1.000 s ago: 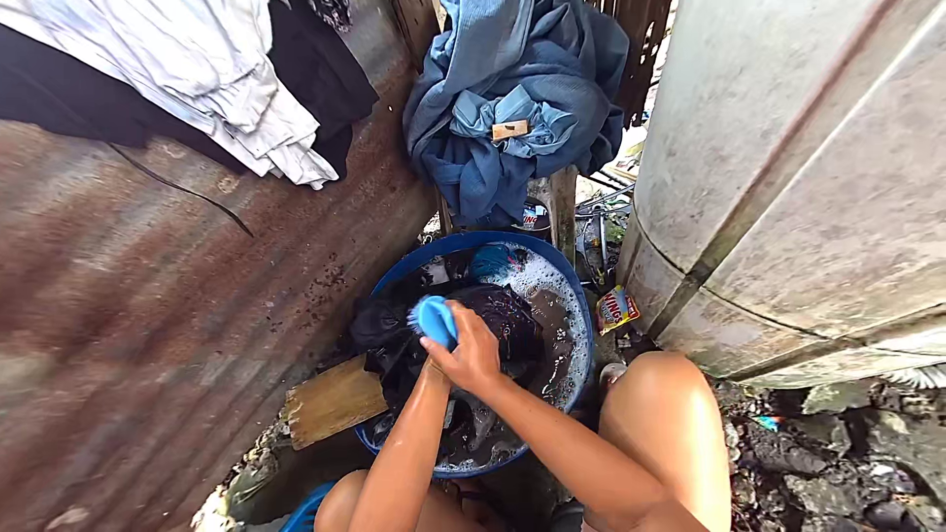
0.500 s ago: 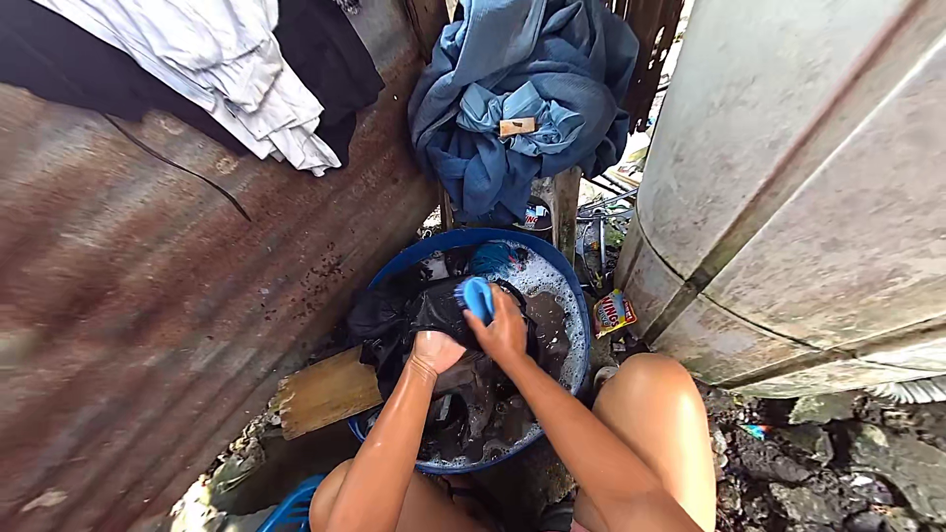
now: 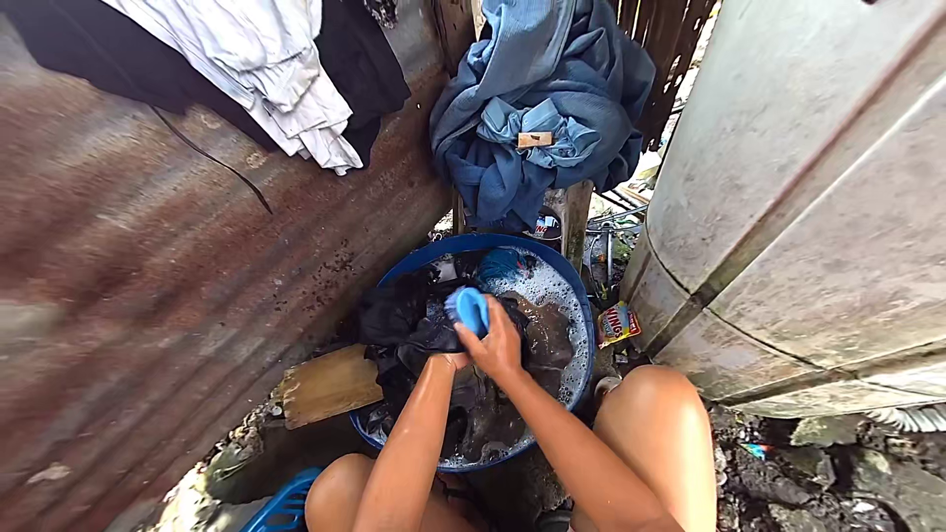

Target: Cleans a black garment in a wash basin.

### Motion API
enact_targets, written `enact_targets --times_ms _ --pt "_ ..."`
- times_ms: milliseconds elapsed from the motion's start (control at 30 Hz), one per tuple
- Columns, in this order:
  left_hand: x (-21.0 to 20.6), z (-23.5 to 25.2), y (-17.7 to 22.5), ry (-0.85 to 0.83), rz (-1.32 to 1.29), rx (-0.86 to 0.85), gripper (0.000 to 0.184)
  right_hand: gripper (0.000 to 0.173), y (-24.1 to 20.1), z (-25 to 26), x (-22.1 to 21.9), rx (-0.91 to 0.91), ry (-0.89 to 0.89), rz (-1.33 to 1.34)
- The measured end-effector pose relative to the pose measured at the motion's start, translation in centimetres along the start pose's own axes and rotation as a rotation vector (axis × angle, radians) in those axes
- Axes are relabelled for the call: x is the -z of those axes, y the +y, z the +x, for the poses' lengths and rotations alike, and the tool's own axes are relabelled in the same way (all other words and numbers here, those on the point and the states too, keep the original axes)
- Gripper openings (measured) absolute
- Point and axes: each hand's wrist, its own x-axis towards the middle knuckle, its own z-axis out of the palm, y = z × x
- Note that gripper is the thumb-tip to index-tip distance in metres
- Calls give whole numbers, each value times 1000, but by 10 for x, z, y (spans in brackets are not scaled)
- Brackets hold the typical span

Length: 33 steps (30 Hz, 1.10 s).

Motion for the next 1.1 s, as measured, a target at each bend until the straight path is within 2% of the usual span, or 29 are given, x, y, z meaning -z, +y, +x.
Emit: enact_targets --times_ms 100,200,300,367,433,467,533,600,633,700,800,867,933,1000,1067,1100 --pt "-12 -14 42 -146 -212 -116 34 67 32 19 12 -118 133 3" --pt "-13 -13 49 -167 -338 -114 50 70 13 19 6 -141 188 107" --pt "-19 -19 47 57 -441 -11 64 67 -19 1 -6 50 118 130" --pt "-12 -13 53 -7 -474 -73 72 67 -5 9 3 66 59 8" --pt "3 -5 64 -79 -546 -185 81 69 17 20 16 -70 16 -50" --pt "9 -1 75 -92 -587 -243 83 70 25 27 23 -183 32 23" --pt "16 -3 104 -72 -638 -327 84 70 40 39 32 -412 126 338" --pt "19 -12 132 -92 -671 -389 86 56 41 45 40 -552 182 653" --pt "19 -18 144 -125 -695 -420 87 47 34 45 45 -567 157 780" --pt "18 -31 158 -214 -740 -495 88 34 26 37 45 -492 -5 970" --pt "14 -51 158 -315 -786 -588 90 38 21 24 20 -361 -242 1013" --pt "15 -63 152 -360 -812 -605 88 42 18 18 7 -333 -243 994" --pt "29 -72 142 -370 -793 -638 82 45 11 22 17 -304 -107 964" --pt "58 -76 119 -261 -589 -736 59 51 10 40 45 -214 151 938" --pt "80 -80 78 165 -165 -727 29 61 14 65 73 -111 390 866" --pt "83 -79 54 359 96 -604 27 64 20 76 79 -95 477 831"
